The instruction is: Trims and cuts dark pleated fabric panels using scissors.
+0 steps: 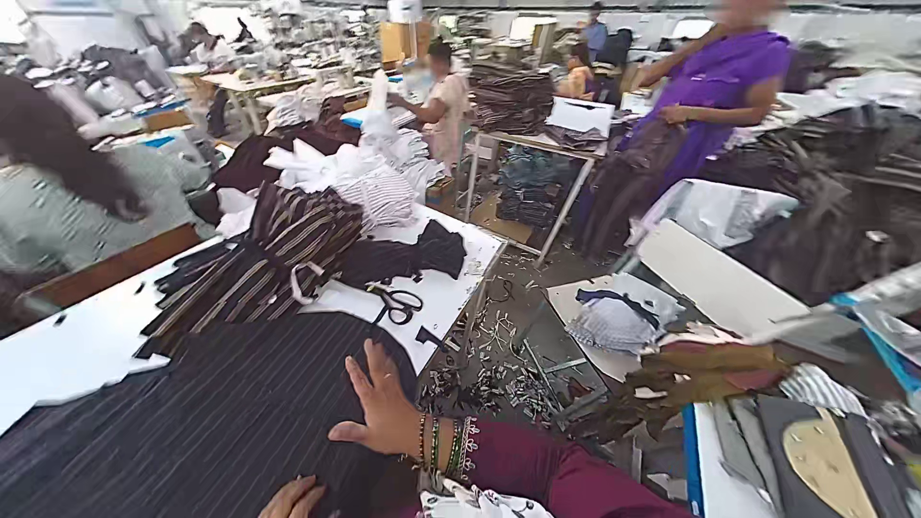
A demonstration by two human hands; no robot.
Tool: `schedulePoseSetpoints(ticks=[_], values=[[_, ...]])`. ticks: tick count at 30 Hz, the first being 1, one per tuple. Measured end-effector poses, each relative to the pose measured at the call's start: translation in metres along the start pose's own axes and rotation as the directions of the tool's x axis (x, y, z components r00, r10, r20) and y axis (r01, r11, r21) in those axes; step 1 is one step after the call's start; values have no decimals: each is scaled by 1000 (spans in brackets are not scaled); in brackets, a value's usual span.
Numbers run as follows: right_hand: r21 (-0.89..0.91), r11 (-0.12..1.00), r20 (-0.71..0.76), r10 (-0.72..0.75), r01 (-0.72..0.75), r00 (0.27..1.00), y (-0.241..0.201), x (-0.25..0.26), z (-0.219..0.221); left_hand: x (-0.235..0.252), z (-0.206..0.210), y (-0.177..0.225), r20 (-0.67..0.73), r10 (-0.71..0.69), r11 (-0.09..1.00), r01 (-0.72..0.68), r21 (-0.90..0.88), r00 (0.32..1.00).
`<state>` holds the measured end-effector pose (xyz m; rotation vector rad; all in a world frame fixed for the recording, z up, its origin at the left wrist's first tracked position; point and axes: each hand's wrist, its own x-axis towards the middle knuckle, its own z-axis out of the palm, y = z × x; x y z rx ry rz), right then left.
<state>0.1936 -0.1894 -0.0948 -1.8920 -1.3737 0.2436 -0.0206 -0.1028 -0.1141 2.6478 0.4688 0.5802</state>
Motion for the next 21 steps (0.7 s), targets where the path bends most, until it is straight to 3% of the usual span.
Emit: schedulePoseSetpoints(ticks=[1,2,4,9,13,17,21], values=[[-269,951,-148,-196,152,969,10,-4,9,0,-1,-1,0,-8,1000,8,-21,1000],[-418,872,-230,-374,256,899,18,-6,14,0,2,-4,-25,-7,1000,7,-19,1000],[-508,799,-264,-501,323,824,26,-9,20,-4,14,-10,-134,1,999,5,44,991],[-330,915,-147,-291,230,945,39,17,8,-1,15,-8,-155,-47,999,49,5,987],[-91,995,9,-43,44,999,58,73,-24,2,7,-6,-104,-116,990,106,-94,988],[-170,980,185,131,-99,974,53,137,-45,3,8,-6,-130,-119,990,108,-90,984],[-330,940,323,24,89,946,73,194,-27,5,6,-5,-128,-129,987,115,-111,983]])
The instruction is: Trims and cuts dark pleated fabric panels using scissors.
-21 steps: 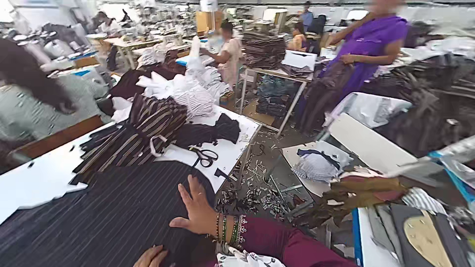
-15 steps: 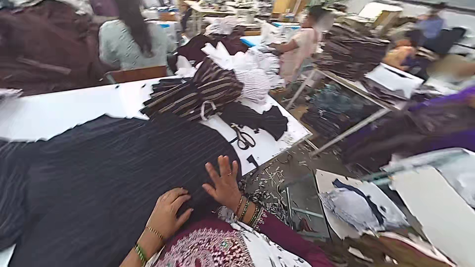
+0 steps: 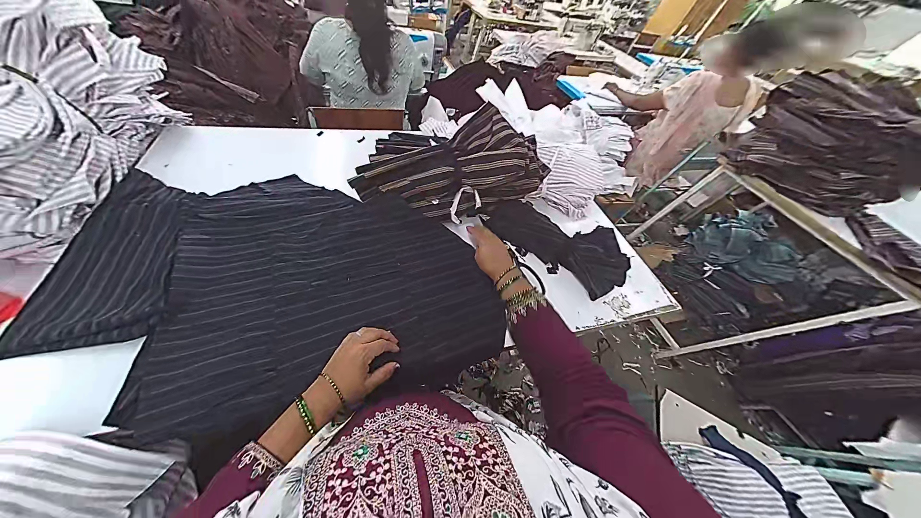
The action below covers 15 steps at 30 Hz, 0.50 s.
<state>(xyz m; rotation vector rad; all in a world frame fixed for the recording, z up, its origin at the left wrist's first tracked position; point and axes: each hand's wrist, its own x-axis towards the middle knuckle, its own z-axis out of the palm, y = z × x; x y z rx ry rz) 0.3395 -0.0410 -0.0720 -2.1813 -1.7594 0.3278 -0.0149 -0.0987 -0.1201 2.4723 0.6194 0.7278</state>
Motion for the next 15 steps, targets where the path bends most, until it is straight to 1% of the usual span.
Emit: schedulePoseSetpoints(ticks=[2,3,5,7,9,10,11,12,13,14,15], values=[[-95,993,43,-65,69,997,5,19,8,1,-4,4,2,-54,997,54,-47,999],[-130,989,41,-69,73,997,2,24,7,4,-7,6,-10,-95,993,94,-77,995],[-206,978,65,-17,30,998,-13,34,-3,14,-9,13,-51,-140,986,134,-99,989],[-334,943,150,51,2,987,-23,48,-7,27,-8,22,-57,-144,987,138,-85,988],[-376,926,155,103,-38,982,-30,52,-9,40,-10,27,-53,-150,988,148,-50,987],[-327,942,120,119,-74,986,-32,49,-12,48,-13,26,-51,-178,984,177,-31,983],[-184,977,52,120,-109,991,-33,42,-13,55,-16,21,-57,-222,975,222,-12,973],[56,991,-32,124,-122,992,-33,29,-13,62,-20,14,-69,-278,960,279,6,958],[306,942,-55,163,-138,985,-36,15,-13,68,-23,5,-76,-336,940,339,27,939],[542,822,-12,216,-175,976,-41,2,-13,76,-27,-5,-76,-395,915,400,52,915],[734,642,71,251,-221,965,-47,-13,-13,83,-31,-14,-63,-452,886,456,88,890]])
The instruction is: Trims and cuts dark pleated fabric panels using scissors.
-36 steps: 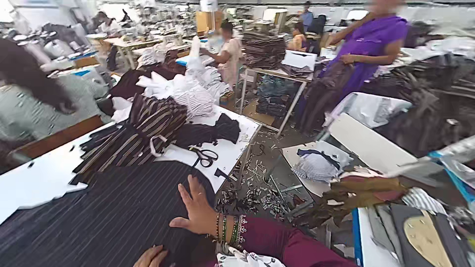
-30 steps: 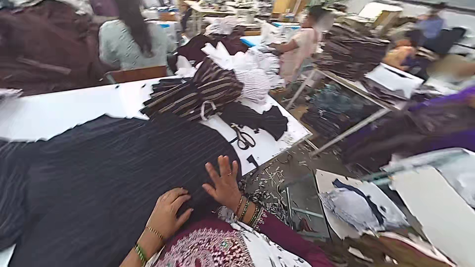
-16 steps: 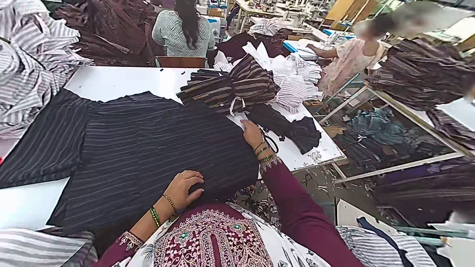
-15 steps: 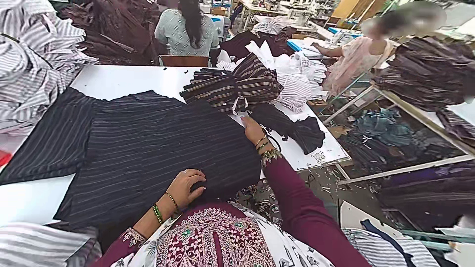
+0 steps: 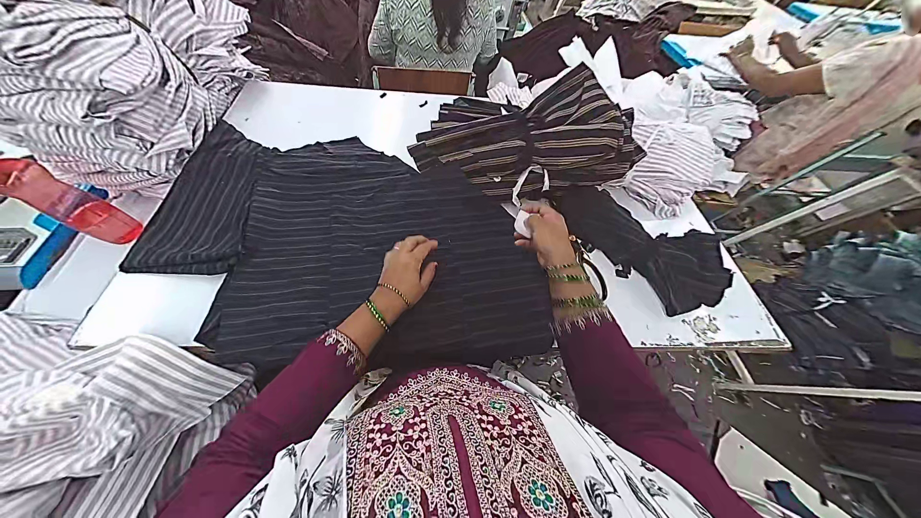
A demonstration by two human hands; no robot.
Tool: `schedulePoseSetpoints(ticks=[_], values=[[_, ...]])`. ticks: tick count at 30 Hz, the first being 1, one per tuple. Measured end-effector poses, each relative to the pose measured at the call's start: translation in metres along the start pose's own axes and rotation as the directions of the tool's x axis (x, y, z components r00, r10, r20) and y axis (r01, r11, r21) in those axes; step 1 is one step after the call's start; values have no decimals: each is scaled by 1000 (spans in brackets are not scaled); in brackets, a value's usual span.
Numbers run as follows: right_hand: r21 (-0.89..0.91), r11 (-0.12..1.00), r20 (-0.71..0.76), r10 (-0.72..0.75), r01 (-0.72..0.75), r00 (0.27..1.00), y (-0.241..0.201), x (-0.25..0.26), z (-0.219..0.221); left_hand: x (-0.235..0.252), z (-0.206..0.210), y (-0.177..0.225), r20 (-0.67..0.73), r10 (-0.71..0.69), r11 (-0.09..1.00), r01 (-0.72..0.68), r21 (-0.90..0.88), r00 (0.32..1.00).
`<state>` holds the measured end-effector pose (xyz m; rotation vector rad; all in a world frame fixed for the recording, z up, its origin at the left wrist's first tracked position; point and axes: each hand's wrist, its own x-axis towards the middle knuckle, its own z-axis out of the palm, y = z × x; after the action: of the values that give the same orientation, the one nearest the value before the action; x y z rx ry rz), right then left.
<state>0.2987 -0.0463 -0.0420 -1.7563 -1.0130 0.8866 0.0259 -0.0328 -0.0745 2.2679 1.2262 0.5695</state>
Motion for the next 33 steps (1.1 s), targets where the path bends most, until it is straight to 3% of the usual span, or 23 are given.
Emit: schedulePoseSetpoints(ticks=[2,4,6,8,11,15,18,21,25,29,33], values=[[352,921,108,135,-165,985,7,-32,6,20,-2,-10,63,-132,985,124,116,989],[448,841,252,207,-303,945,19,-63,8,35,-1,-24,83,-182,977,171,129,980],[417,848,337,189,-327,922,32,-87,7,41,-6,-37,79,-113,993,114,-11,990],[364,885,357,155,-290,921,42,-105,5,36,-8,-49,41,37,982,-28,-188,998],[245,950,302,114,-192,946,51,-122,8,28,-4,-68,-109,197,901,-224,-371,974],[16,999,224,-31,28,974,55,-140,16,24,-9,-74,-136,225,845,-263,-466,965],[-113,983,171,-126,147,977,55,-158,21,27,-8,-88,-214,361,689,-415,-595,907],[-141,968,205,-176,207,963,57,-157,26,31,-13,-103,-237,372,463,-400,-791,898],[-180,969,251,-124,172,960,48,-164,29,30,-15,-103,-203,271,332,-289,-898,941],[-249,958,201,-89,139,975,46,-170,36,32,-14,-102,-198,314,390,-317,-865,928],[-180,953,217,-203,244,955,45,-184,39,29,-11,-95,-222,283,538,-346,-769,933]])
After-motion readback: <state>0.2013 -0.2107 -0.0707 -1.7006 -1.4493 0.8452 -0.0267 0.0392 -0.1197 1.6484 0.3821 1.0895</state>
